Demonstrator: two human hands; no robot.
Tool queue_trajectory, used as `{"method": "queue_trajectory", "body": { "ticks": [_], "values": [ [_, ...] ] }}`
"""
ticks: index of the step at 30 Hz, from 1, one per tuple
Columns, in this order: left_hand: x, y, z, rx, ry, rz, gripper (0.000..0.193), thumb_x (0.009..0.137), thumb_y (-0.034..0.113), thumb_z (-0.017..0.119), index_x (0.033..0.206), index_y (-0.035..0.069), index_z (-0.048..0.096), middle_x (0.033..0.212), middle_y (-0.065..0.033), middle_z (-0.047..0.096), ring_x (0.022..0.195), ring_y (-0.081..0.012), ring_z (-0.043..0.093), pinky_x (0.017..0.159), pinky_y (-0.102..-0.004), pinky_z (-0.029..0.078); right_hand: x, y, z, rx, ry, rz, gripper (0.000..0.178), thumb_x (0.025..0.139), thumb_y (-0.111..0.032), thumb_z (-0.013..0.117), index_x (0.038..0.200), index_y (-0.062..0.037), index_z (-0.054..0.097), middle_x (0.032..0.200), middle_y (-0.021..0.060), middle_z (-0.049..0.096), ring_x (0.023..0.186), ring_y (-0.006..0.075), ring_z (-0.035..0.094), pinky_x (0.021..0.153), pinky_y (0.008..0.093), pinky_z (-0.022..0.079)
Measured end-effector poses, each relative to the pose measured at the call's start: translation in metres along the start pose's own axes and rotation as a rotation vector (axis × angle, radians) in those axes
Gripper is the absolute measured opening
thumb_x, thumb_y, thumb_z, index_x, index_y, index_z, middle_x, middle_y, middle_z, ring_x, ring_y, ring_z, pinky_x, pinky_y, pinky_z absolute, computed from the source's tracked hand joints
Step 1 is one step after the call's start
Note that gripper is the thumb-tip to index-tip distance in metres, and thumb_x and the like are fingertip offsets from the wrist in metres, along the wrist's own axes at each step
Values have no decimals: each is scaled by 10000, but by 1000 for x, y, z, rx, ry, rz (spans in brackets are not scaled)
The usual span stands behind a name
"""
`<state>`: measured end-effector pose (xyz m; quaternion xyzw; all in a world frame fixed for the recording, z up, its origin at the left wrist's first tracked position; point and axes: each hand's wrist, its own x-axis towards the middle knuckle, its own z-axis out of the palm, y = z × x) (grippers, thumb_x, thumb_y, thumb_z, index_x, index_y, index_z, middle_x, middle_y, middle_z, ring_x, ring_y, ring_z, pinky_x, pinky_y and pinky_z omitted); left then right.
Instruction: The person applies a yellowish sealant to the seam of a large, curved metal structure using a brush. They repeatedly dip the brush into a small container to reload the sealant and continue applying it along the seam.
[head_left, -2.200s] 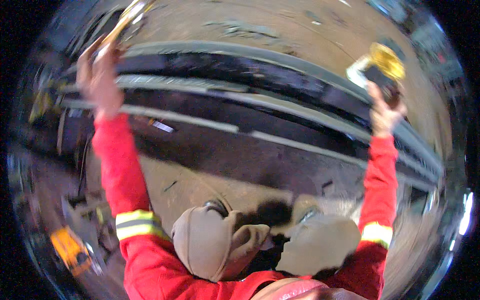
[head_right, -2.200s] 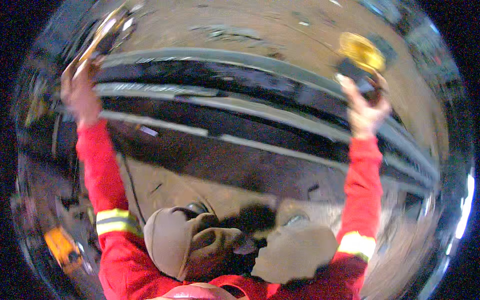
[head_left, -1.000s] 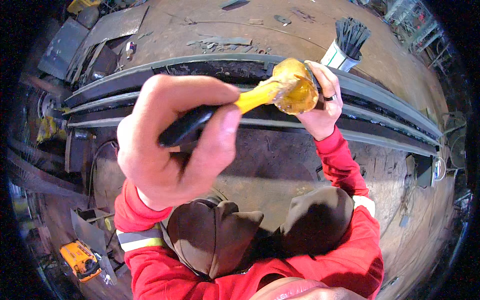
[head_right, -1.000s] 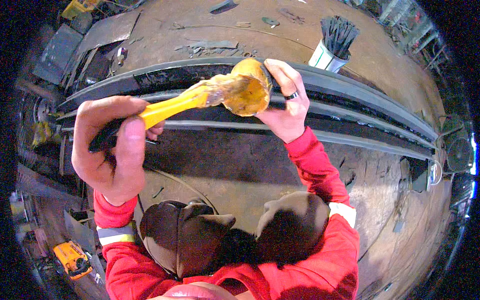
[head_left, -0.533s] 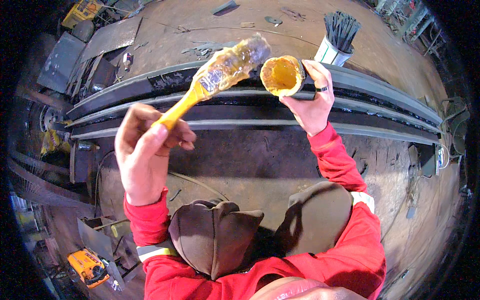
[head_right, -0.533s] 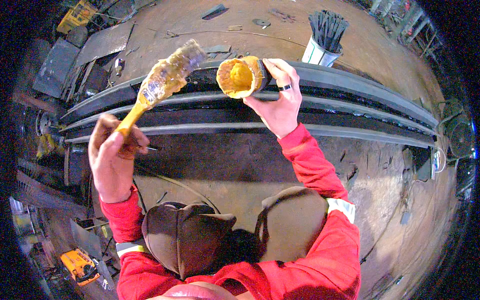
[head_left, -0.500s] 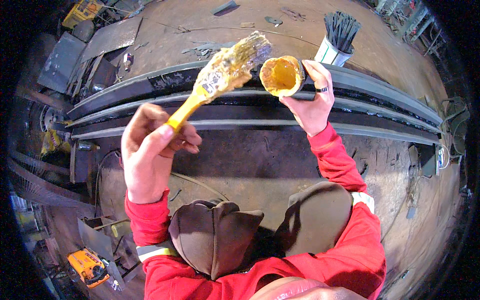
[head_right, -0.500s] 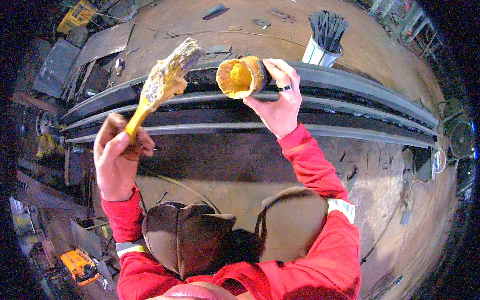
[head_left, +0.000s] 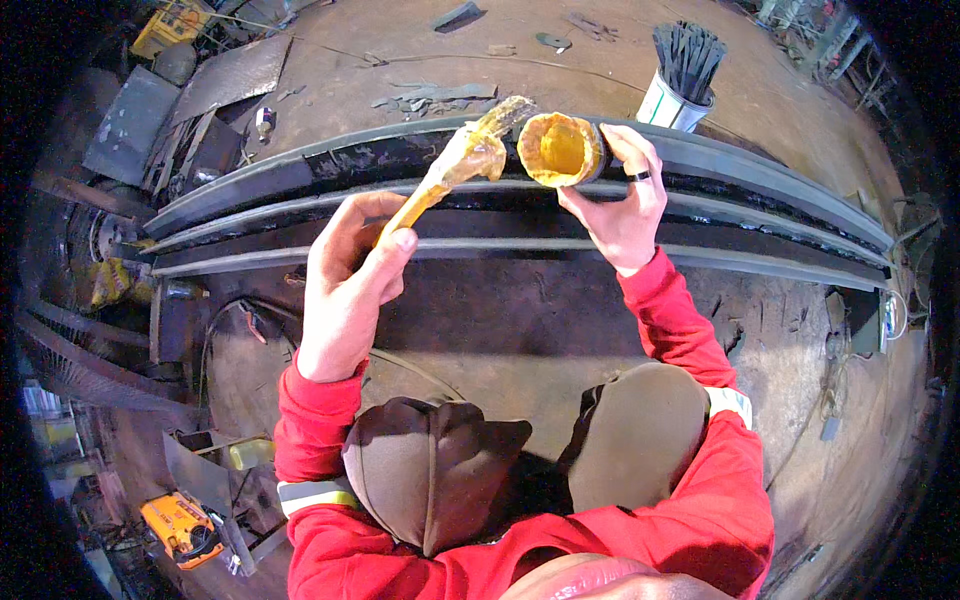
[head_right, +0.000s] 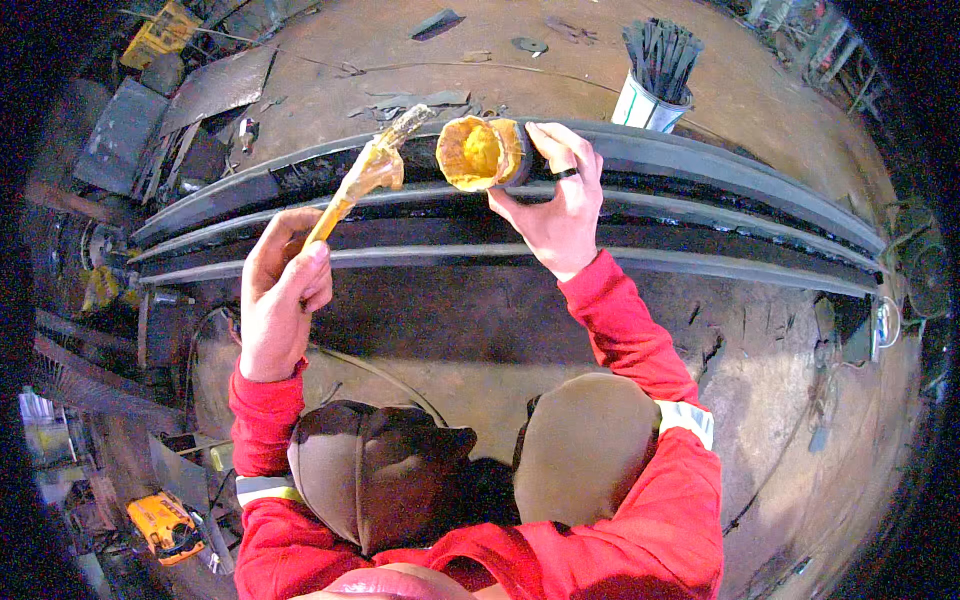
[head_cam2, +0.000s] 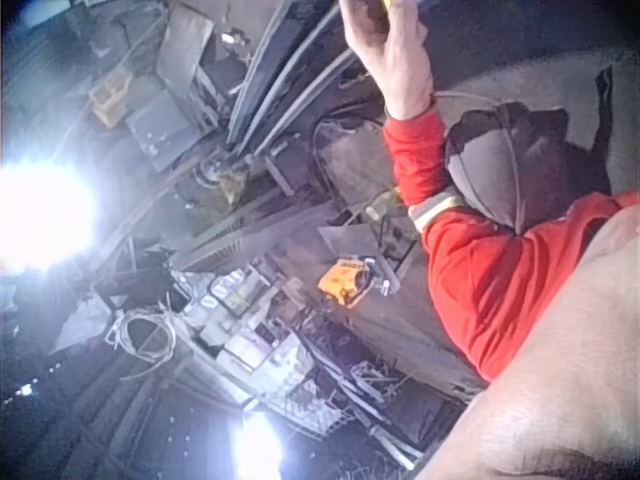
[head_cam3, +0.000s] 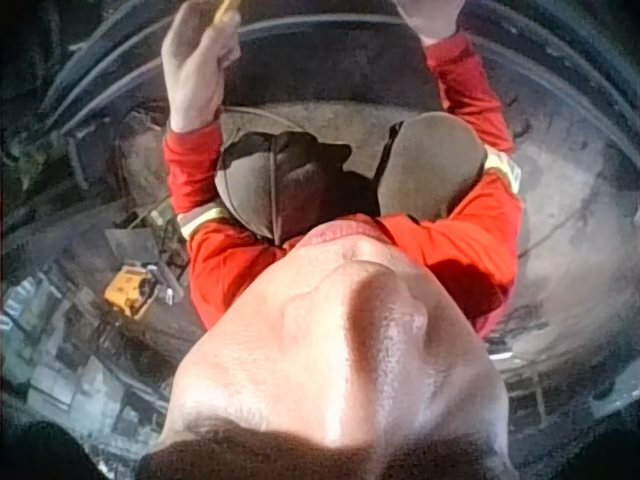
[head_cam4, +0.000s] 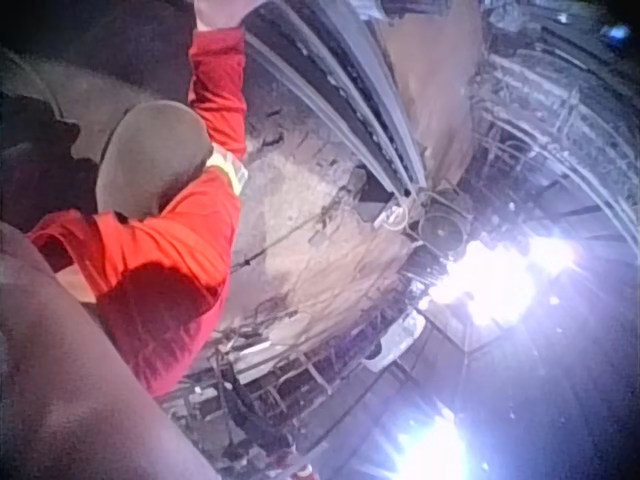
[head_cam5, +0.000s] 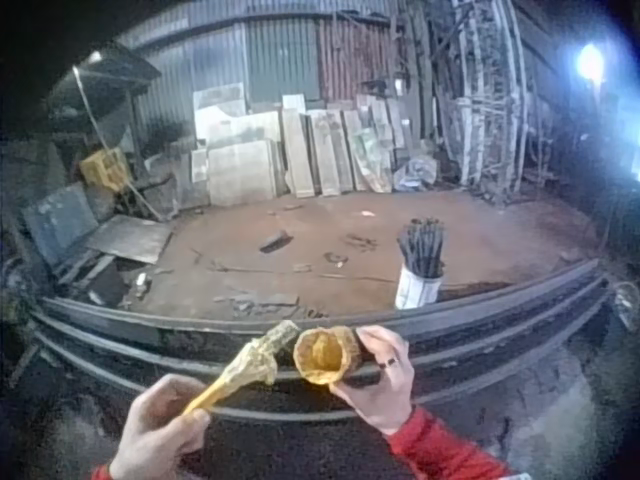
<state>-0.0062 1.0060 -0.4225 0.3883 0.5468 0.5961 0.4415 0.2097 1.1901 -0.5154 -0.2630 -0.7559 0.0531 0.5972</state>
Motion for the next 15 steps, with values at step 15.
{"method": "queue_trajectory", "body": {
  "ticks": [15],
  "values": [
    [-4, 88, 33, 1392, -151, 850, 228, 780, 40, 728, 1001, 10, 678, 741, -101, 565, 647, -249, 594, 581, -342, 467, -3, -3, 0, 56, -10, -38, 771, 478, -105, 896, 1201, -79, 630, 1201, 95, 626, 1086, 264, 596, 952, 377, 442]
  ]
}}
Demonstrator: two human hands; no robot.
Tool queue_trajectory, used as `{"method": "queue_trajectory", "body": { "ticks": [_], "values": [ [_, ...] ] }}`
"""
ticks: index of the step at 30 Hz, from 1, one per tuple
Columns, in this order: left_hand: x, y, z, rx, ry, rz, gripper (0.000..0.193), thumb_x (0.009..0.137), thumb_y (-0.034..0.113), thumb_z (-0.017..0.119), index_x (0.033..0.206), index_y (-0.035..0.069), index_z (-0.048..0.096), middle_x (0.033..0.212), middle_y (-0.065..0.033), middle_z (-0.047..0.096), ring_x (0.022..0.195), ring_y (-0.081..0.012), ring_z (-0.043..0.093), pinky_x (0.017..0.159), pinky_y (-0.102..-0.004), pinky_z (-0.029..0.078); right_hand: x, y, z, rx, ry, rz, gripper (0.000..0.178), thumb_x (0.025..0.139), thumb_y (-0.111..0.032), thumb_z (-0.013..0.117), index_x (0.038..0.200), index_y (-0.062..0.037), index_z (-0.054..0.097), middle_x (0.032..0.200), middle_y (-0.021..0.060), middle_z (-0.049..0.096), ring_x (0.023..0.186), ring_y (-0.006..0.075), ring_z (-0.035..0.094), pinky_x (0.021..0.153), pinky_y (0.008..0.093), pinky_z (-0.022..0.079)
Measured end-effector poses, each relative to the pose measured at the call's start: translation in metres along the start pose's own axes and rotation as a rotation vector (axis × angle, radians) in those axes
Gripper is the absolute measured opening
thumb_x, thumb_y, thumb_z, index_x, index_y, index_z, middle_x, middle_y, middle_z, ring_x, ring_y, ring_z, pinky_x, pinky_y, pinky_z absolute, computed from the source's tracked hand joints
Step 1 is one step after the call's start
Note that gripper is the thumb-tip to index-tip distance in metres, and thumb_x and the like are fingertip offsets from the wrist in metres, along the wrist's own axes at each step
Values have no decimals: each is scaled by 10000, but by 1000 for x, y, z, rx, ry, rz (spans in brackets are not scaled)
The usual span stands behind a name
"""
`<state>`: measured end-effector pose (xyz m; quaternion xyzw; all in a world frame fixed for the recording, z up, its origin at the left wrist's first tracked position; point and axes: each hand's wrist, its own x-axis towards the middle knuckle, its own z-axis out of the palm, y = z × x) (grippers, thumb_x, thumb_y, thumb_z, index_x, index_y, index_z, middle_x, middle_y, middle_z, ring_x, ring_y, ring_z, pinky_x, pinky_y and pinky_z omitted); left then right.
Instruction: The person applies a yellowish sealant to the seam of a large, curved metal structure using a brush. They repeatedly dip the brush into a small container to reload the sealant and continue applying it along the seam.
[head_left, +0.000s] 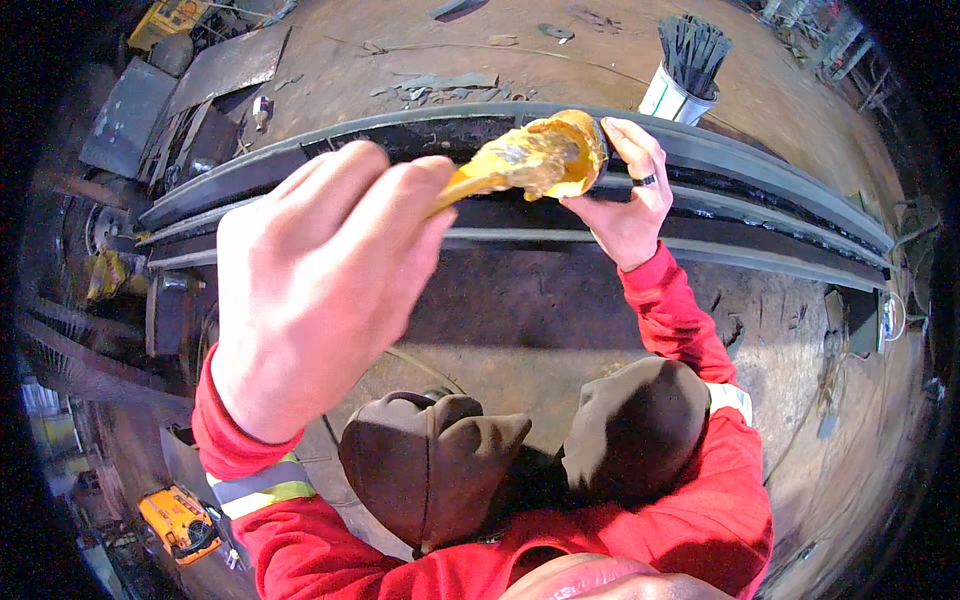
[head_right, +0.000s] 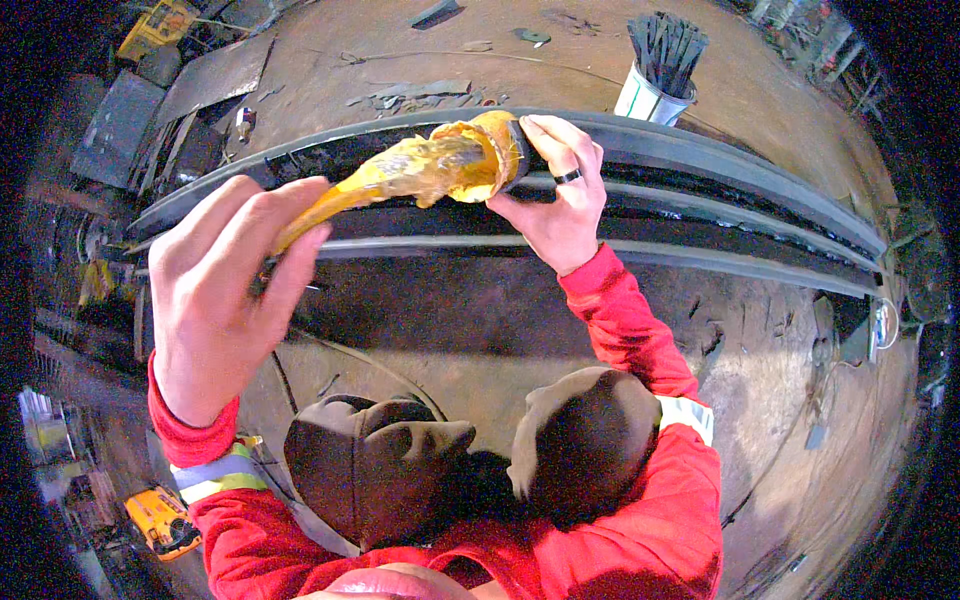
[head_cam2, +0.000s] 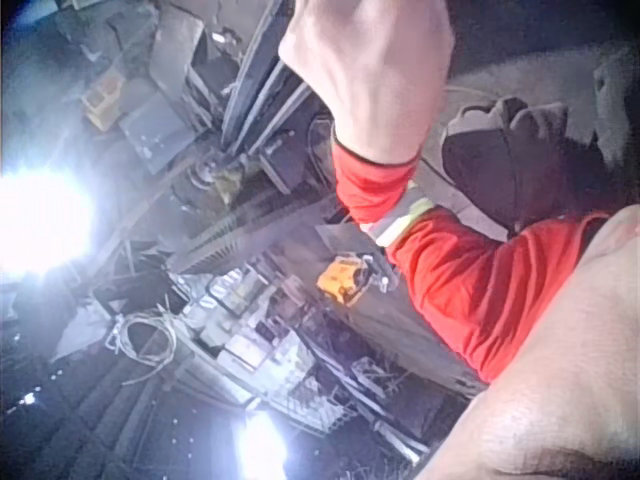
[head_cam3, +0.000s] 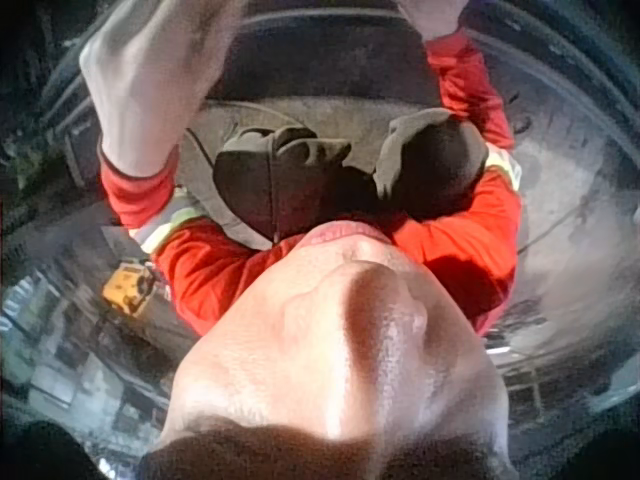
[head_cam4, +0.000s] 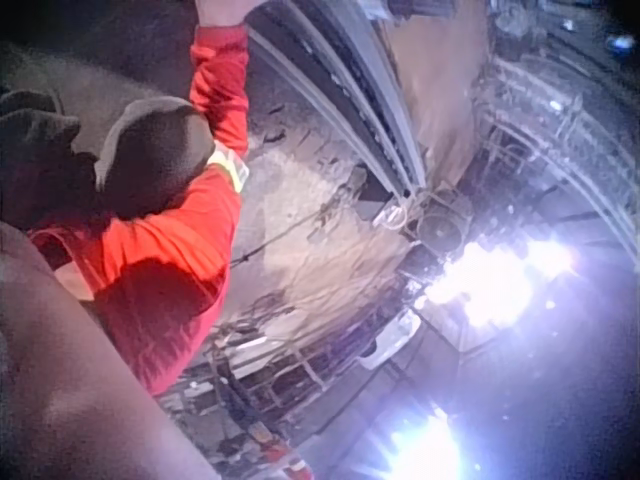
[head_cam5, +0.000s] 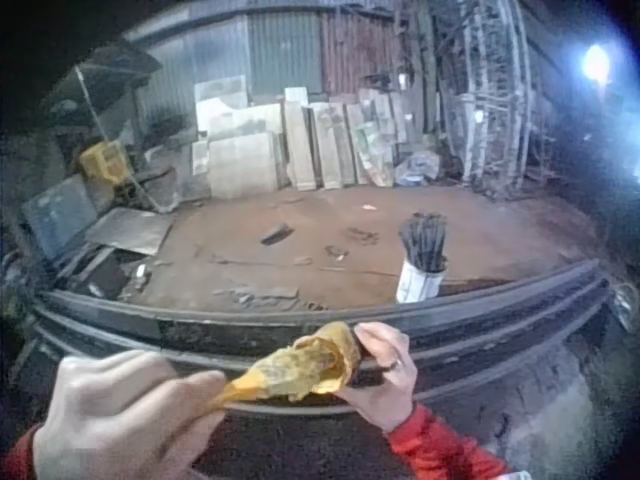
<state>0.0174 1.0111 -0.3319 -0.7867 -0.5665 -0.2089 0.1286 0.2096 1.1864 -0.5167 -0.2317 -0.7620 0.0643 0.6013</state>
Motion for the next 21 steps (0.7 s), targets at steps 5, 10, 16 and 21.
{"method": "queue_trajectory", "body": {
  "ticks": [5, 10, 16, 21],
  "values": [
    [4, 15, 10, 237, -92, 87, 321, 736, 73, 737, 1047, 47, 661, 681, -56, 513, 578, -214, 546, 502, -347, 441, 1, -3, 1, -15, 3, -20, 769, 480, -118, 903, 1198, -79, 632, 1196, 98, 633, 1083, 264, 603, 946, 378, 448],
    [18, 24, 27, 303, -154, 92, 247, 748, 143, 686, 980, 77, 633, 683, -23, 562, 617, -199, 606, 514, -344, 471, 1, 0, -1, -19, -5, -59, 745, 497, -112, 899, 1192, -79, 634, 1188, 104, 638, 1093, 275, 603, 939, 377, 460],
    [35, 20, 32, 396, -224, 172, 106, 752, 137, 636, 835, 73, 616, 656, -71, 600, 632, -238, 661, 528, -370, 508, 4, -9, 7, 120, -42, -62, 758, 497, -79, 878, 1215, -88, 635, 1195, 100, 627, 1102, 293, 594, 951, 393, 475],
    [43, 10, 59, 289, -232, 213, 139, 777, 151, 629, 870, 50, 651, 604, -113, 617, 612, -267, 672, 532, -389, 519, -2, 0, 5, 109, -108, -113, 763, 486, -63, 859, 1215, -91, 636, 1188, 100, 621, 1095, 300, 593, 953, 406, 475]
  ]
}}
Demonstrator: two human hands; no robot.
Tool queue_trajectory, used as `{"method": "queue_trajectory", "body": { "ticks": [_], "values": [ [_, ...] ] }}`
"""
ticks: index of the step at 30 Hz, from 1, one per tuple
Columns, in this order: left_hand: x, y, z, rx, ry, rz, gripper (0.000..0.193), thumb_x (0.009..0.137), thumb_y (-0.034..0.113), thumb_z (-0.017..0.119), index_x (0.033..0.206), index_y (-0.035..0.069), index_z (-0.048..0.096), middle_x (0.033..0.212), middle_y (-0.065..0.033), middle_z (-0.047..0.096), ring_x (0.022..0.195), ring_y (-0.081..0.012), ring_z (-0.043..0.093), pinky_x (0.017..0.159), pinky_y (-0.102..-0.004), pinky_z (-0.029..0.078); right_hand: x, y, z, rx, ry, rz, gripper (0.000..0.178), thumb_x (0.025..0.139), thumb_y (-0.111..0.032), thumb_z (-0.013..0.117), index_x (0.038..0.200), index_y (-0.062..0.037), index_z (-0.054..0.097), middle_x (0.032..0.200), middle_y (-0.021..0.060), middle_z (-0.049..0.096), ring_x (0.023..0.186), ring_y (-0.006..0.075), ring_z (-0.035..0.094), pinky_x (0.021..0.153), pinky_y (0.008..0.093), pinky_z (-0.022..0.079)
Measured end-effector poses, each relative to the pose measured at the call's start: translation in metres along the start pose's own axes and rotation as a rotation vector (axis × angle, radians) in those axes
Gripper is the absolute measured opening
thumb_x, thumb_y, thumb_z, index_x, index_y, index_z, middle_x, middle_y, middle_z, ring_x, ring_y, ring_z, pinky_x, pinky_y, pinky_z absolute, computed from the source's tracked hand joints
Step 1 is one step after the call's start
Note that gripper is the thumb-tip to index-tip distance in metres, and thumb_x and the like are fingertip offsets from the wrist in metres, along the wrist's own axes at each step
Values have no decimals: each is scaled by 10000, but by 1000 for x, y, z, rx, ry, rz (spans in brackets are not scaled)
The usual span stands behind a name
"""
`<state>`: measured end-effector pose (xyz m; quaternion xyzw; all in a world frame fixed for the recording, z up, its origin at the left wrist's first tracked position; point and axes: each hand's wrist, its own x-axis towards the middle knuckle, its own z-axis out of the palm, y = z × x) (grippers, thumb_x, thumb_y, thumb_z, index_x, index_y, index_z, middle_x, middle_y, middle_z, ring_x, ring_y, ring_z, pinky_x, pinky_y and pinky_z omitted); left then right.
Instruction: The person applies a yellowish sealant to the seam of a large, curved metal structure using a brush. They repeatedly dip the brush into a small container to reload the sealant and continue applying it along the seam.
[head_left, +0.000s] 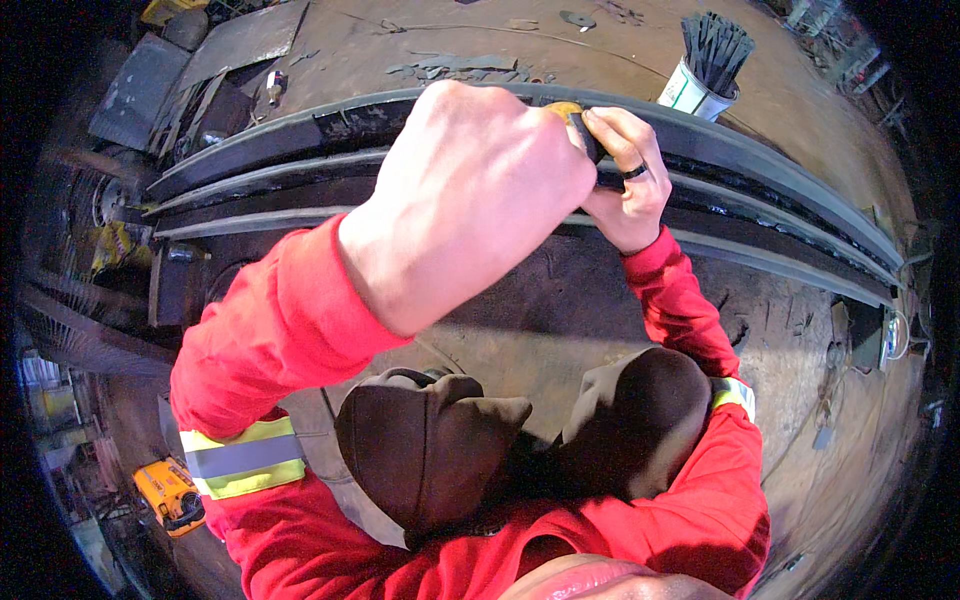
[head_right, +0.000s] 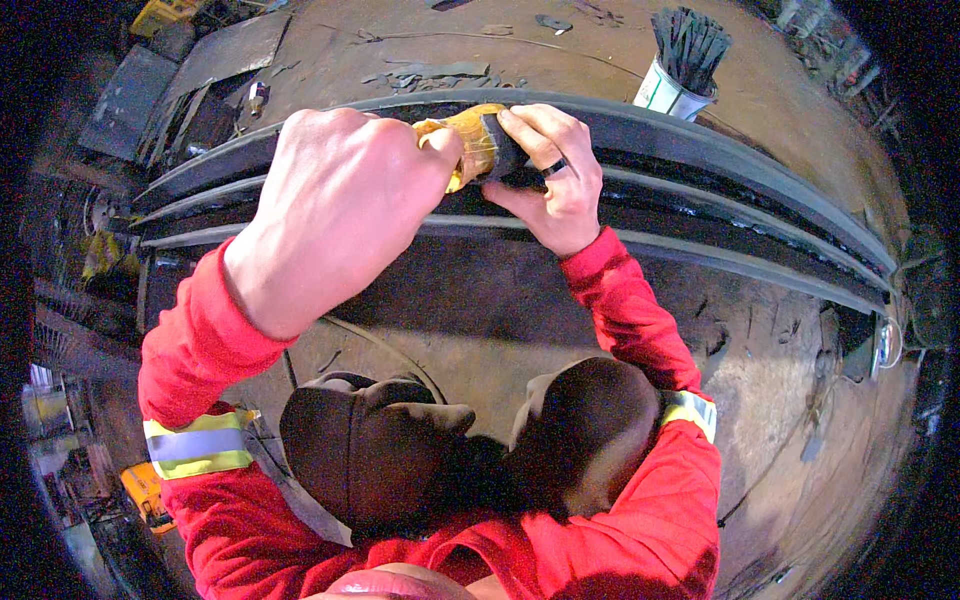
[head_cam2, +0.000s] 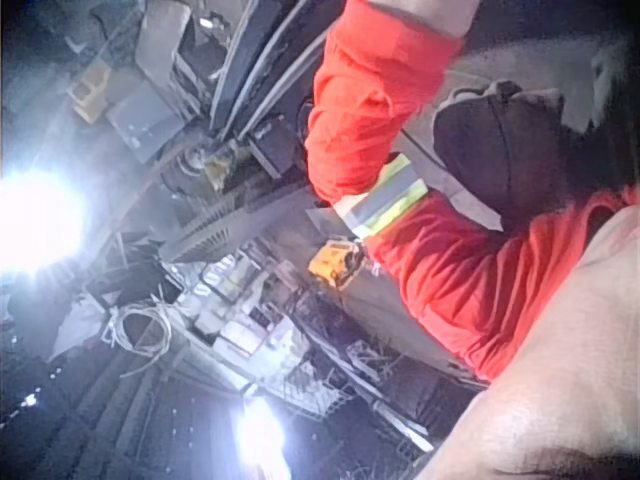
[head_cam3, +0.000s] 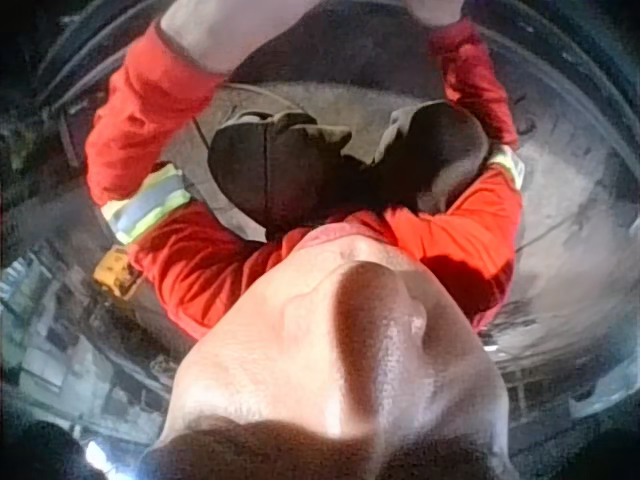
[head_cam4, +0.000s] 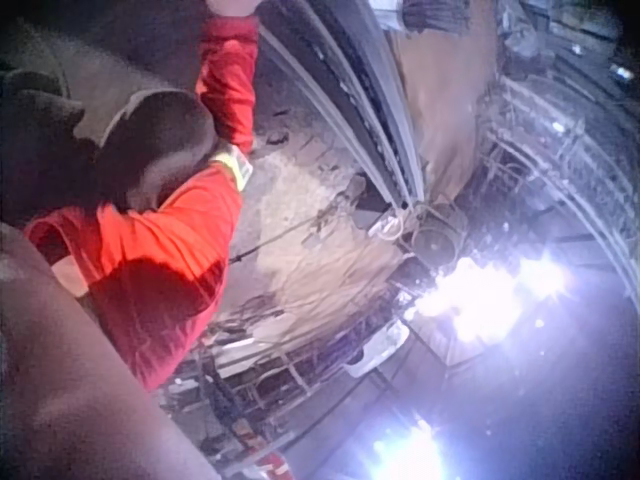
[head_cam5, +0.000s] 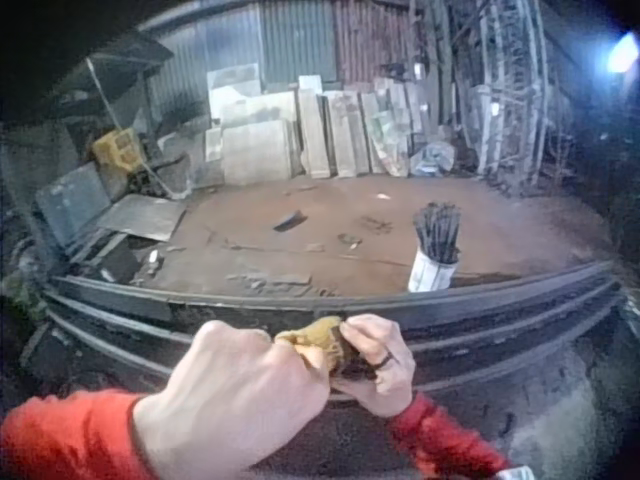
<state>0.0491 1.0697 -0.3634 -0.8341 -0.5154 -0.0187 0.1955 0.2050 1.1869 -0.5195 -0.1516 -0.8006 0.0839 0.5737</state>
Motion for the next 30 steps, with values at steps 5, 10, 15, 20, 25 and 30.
{"method": "queue_trajectory", "body": {
  "ticks": [5, 10, 15, 20, 25, 30],
  "values": [
    [-4, -22, 13, -194, -51, -56, 159, 765, 172, 643, 871, 56, 667, 643, -160, 628, 645, -338, 660, 598, -446, 514, -2, -2, 5, 20, -35, -40, 764, 487, -103, 866, 1215, -82, 633, 1173, 98, 622, 1087, 306, 595, 938, 412, 478],
    [-18, -49, 35, -633, -33, -173, 168, 804, 171, 671, 844, 9, 675, 733, -197, 644, 702, -344, 654, 671, -393, 513, -8, -2, 8, 26, -44, 2, 757, 489, -114, 871, 1208, -85, 637, 1183, 97, 625, 1096, 301, 593, 943, 406, 477],
    [-38, -61, 38, -990, -25, -344, 193, 876, 142, 672, 909, -46, 699, 806, -68, 691, 825, -116, 617, 788, -302, 491, -15, 3, 11, -6, 2, 156, 648, 563, -104, 886, 1162, -61, 645, 1159, 126, 650, 1070, 284, 624, 937, 380, 497],
    [-61, -71, 50, -1140, 81, -499, 214, 901, 202, 674, 948, -4, 705, 705, 15, 598, 641, -59, 501, 576, -238, 390, -12, 3, 12, -51, -27, 188, 637, 573, -122, 890, 1157, -56, 644, 1146, 129, 654, 1068, 280, 629, 935, 370, 496],
    [-90, -66, 71, -1624, 4, -864, 229, 900, 190, 684, 1042, 12, 662, 626, 98, 422, 496, -2, 312, 442, -205, 204, -14, -3, 15, -2, -90, 306, 658, 558, -110, 899, 1156, -41, 633, 1125, 132, 660, 1041, 290, 639, 945, 376, 485],
    [-105, -58, 97, -1901, 183, -929, 212, 863, 80, 713, 1058, 37, 641, 663, 88, 468, 493, 0, 317, 441, -192, 217, -14, -5, 19, 6, -109, 334, 637, 565, -120, 912, 1131, -17, 636, 1081, 131, 665, 986, 267, 648, 901, 349, 498]
  ]
}}
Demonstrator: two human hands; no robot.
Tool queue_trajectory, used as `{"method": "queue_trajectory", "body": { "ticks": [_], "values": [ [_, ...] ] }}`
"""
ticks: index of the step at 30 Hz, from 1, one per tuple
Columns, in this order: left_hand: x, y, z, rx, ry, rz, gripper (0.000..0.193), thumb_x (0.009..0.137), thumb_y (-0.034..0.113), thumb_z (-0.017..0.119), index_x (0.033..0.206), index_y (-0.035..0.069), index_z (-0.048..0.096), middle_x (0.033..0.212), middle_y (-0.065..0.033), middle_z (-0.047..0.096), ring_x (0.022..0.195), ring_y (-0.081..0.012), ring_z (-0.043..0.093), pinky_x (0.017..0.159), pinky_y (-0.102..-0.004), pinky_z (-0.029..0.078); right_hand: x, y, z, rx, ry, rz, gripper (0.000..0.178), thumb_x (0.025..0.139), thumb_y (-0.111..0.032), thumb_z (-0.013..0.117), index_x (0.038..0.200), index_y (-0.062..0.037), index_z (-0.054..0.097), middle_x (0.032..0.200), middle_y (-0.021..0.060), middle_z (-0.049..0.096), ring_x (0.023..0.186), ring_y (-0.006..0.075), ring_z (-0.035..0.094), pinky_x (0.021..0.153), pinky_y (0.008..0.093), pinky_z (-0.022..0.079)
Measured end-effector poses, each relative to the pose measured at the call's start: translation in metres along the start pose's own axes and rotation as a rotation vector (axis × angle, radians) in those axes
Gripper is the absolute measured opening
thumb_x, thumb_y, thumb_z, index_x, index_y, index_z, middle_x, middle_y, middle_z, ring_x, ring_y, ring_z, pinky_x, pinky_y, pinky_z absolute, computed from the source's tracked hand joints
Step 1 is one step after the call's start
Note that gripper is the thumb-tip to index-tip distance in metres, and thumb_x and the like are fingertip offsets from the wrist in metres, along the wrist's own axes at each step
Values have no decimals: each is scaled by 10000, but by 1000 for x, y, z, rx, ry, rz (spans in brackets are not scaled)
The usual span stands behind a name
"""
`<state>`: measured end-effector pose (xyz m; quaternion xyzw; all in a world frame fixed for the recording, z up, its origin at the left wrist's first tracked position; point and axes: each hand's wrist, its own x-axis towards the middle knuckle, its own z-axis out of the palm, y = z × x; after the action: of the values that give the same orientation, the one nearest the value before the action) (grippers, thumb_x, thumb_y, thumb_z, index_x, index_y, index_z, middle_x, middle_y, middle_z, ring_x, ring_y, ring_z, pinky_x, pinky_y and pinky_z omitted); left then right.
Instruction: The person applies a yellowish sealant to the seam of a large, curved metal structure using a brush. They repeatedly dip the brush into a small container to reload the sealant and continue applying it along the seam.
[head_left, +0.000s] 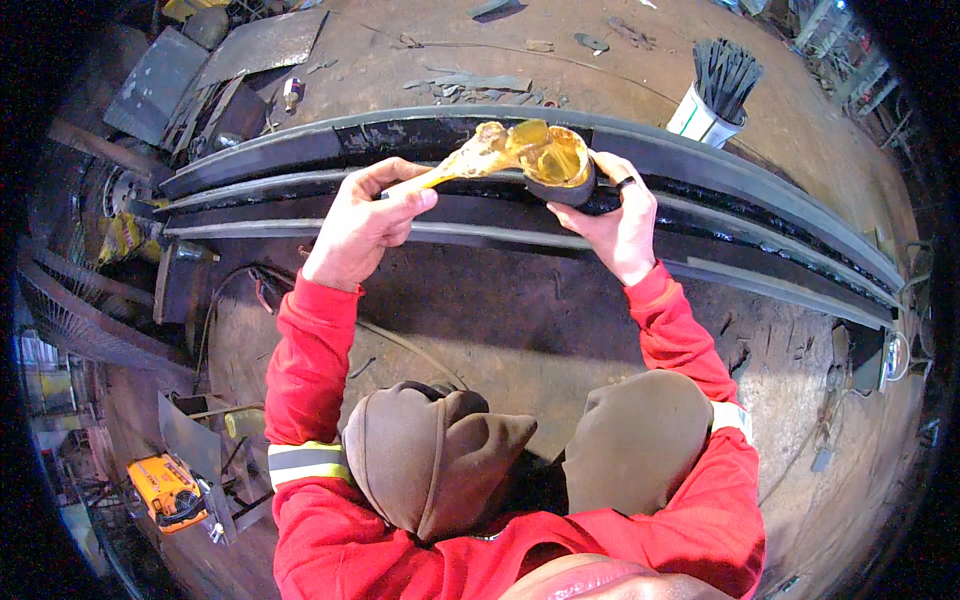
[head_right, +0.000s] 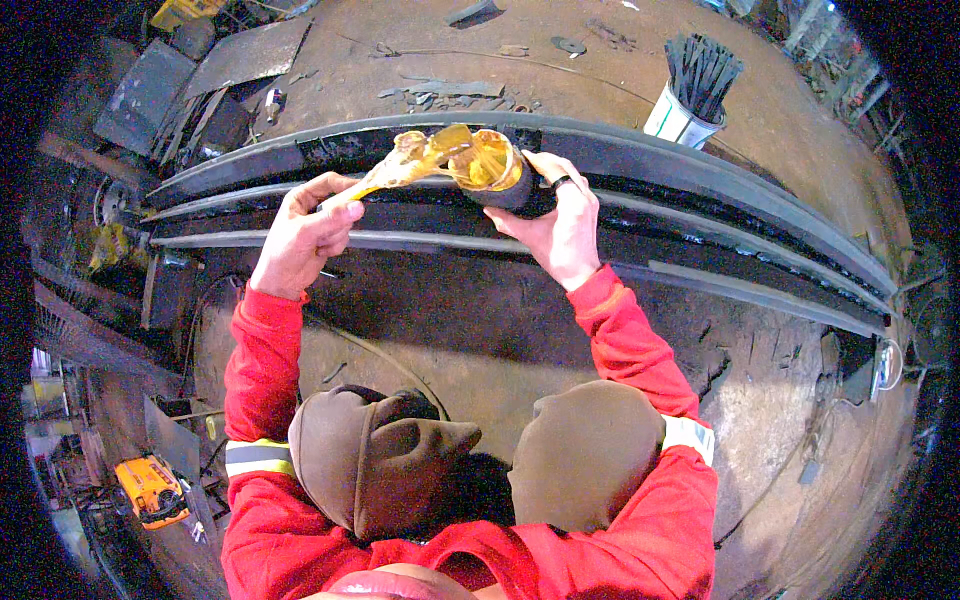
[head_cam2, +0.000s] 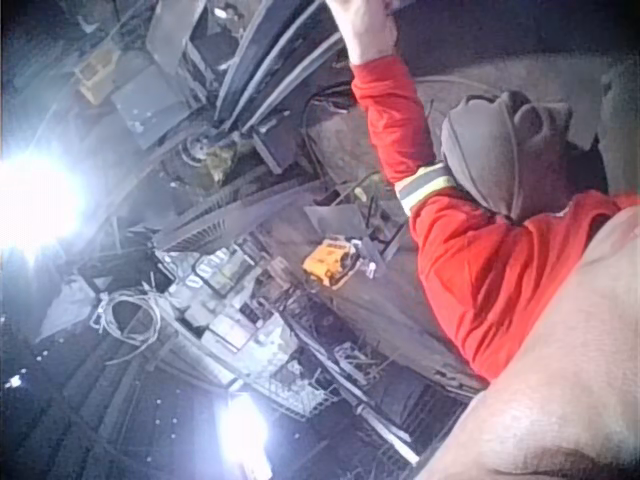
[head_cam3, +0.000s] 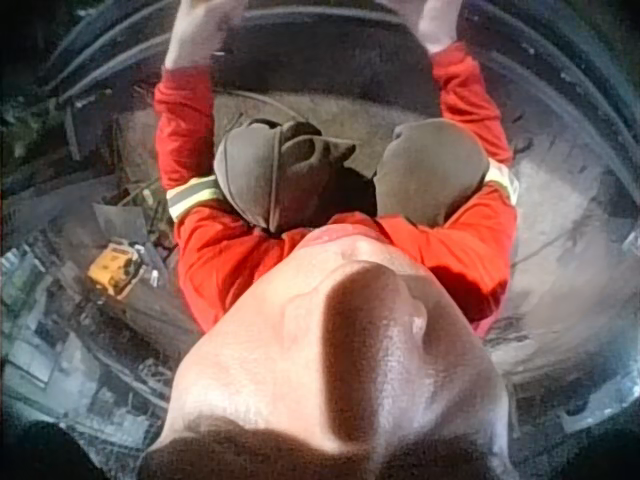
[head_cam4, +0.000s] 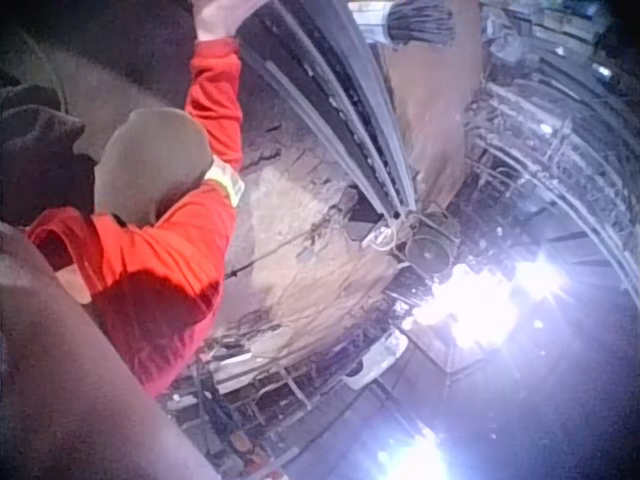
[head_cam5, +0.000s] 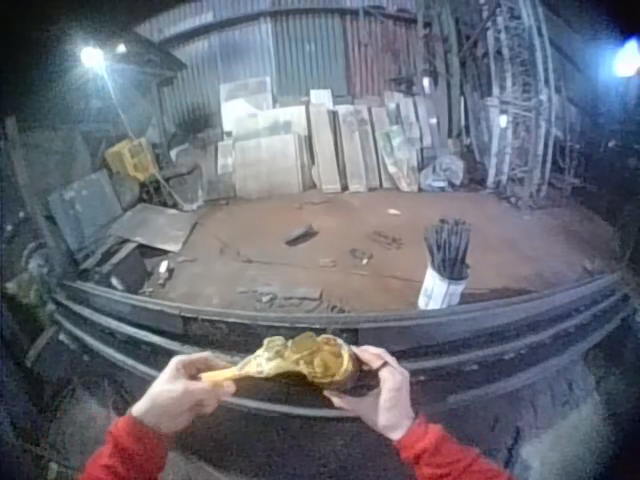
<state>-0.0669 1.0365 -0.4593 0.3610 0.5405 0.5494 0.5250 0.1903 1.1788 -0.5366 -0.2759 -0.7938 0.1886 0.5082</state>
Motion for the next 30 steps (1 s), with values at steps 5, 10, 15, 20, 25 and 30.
{"method": "queue_trajectory", "body": {
  "ticks": [5, 10, 15, 20, 25, 30],
  "values": [
    [6, 6, 9, -63, 30, 158, 210, 870, 50, 700, 1069, 10, 647, 692, 70, 501, 515, -3, 343, 462, -188, 252, -1, 0, 0, 21, -10, 34, 604, 603, -159, 916, 1117, -10, 637, 1039, 95, 666, 925, 191, 633, 830, 306, 487],
    [18, 36, 11, 8, 66, 351, 141, 944, 90, 606, 1064, 16, 620, 706, 33, 480, 545, -33, 368, 468, -193, 280, 1, -1, 0, 83, -8, 88, 608, 610, -180, 923, 1118, -9, 635, 1045, 81, 662, 936, 163, 615, 842, 304, 471],
    [23, 83, 13, 114, 78, 665, 169, 970, 95, 568, 1096, -10, 611, 749, 8, 474, 608, -69, 387, 518, -229, 315, 2, 4, -1, 138, 2, 151, 618, 619, -194, 927, 1116, 18, 626, 1033, 75, 663, 937, 155, 604, 866, 305, 468],
    [22, 127, 17, 110, 92, 820, 194, 979, 101, 561, 1110, -35, 602, 737, 24, 404, 649, -73, 367, 570, -232, 303, 3, 3, -1, 146, 15, 216, 613, 613, -210, 927, 1090, 36, 631, 1030, 116, 676, 963, 198, 645, 900, 331, 499],
    [18, 174, 16, 211, 34, 932, 220, 990, 117, 534, 1125, -49, 586, 729, 21, 386, 667, -83, 361, 597, -238, 297, 8, 2, 5, 207, 13, 245, 607, 607, -245, 926, 1060, 48, 647, 1025, 145, 684, 966, 226, 669, 899, 342, 516],
    [16, 144, 25, 1040, 350, 1096, 181, 964, 135, 575, 975, -28, 654, 712, 11, 503, 593, -73, 414, 527, -243, 293, 13, 8, 1, 139, 26, 219, 616, 607, -277, 924, 1044, 61, 654, 1021, 159, 690, 969, 237, 672, 896, 342, 516]
  ]
}}
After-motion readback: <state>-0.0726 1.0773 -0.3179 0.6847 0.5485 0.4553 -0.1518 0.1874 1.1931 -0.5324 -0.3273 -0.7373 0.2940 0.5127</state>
